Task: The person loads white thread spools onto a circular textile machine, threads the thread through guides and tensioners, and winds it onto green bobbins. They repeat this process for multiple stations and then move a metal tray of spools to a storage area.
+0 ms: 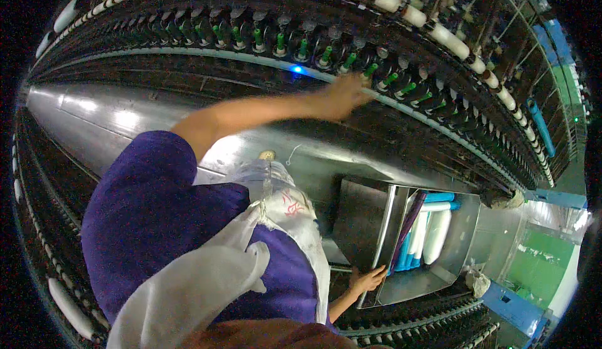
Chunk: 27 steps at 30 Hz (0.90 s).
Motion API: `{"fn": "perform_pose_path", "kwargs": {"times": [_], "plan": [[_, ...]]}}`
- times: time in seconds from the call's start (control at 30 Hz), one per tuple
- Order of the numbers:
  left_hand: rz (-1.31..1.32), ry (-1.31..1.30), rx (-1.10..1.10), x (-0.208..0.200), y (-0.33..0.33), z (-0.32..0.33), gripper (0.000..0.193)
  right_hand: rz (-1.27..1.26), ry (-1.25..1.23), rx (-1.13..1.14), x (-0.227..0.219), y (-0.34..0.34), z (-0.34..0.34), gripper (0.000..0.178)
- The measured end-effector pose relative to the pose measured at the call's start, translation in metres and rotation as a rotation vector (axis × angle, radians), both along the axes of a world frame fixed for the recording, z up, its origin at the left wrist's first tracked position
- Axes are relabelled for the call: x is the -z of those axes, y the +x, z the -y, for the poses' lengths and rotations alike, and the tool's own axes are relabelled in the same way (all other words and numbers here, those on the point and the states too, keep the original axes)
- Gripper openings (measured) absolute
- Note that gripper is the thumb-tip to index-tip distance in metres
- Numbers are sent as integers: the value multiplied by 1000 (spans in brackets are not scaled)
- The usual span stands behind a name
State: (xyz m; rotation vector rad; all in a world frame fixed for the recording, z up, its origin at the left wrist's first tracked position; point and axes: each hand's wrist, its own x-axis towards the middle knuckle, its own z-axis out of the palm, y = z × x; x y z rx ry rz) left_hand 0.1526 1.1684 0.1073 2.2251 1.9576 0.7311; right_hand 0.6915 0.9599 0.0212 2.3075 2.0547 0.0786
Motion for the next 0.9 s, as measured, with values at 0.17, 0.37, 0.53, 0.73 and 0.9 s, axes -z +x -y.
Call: {"fn": "perform_pose_path", "kwargs": {"times": [0.17,0.37,0.53,0.73,0.9], "plan": [[47,84,680,75,157,36,80,-108,281,-37,9,16,3,90],[-93,-55,1078,92,274,-4,88,16,131,74,5,-6,-12,87],[-367,-106,1321,99,314,-31,90,-90,244,48,4,-4,-10,68],[-225,83,1381,100,311,-52,89,-141,274,67,0,-10,-25,76],[-194,97,1427,111,303,-71,97,-91,249,138,-2,-22,-33,74]]}}
